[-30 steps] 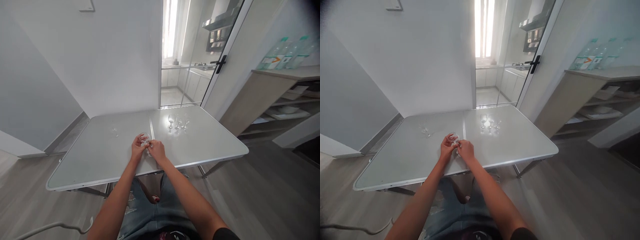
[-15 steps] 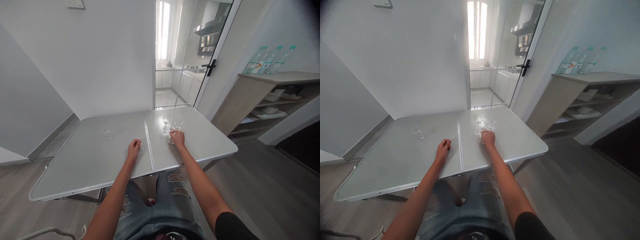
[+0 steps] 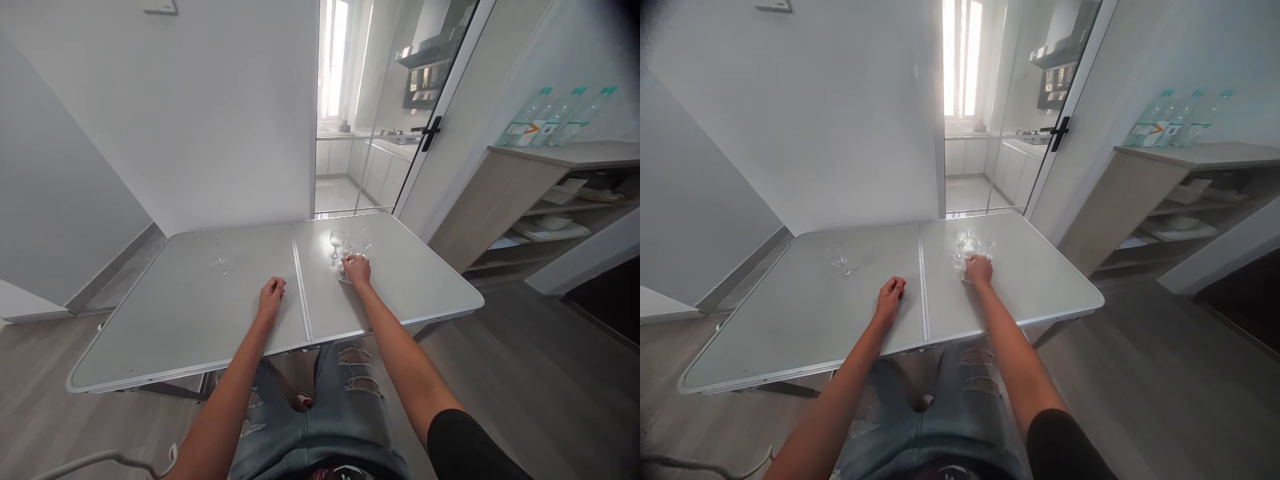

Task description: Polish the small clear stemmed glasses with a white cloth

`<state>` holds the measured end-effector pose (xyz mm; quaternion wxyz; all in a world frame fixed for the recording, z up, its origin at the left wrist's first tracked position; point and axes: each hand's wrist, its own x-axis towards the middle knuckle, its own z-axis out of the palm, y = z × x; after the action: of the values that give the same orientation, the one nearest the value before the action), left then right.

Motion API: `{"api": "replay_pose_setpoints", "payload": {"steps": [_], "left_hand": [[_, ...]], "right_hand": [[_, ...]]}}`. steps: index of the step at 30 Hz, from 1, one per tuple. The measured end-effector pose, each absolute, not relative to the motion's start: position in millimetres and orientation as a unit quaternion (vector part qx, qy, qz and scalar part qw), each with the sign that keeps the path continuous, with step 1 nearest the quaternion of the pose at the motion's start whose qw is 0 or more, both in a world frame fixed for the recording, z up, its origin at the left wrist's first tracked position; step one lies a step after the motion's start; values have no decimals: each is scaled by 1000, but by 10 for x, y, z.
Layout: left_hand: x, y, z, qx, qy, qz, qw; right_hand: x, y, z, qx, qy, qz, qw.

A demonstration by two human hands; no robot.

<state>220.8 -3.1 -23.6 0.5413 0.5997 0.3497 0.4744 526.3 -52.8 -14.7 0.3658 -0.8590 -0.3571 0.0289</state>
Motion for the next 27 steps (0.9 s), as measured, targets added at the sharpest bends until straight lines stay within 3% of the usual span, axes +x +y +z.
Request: {"api": "replay_pose_setpoints", "payload": {"steps": [17, 23, 27], "left_hand": [[2207, -64, -187, 589, 350, 477, 550], [2206, -44, -243, 591, 354, 497, 528], [2184, -17, -255, 576, 364, 528, 506]], "right_hand": [[5191, -650, -49, -846, -350, 41, 401], [4736, -892, 79, -810, -364, -44, 458], [4151, -883, 148, -698, -490, 40, 520]]}}
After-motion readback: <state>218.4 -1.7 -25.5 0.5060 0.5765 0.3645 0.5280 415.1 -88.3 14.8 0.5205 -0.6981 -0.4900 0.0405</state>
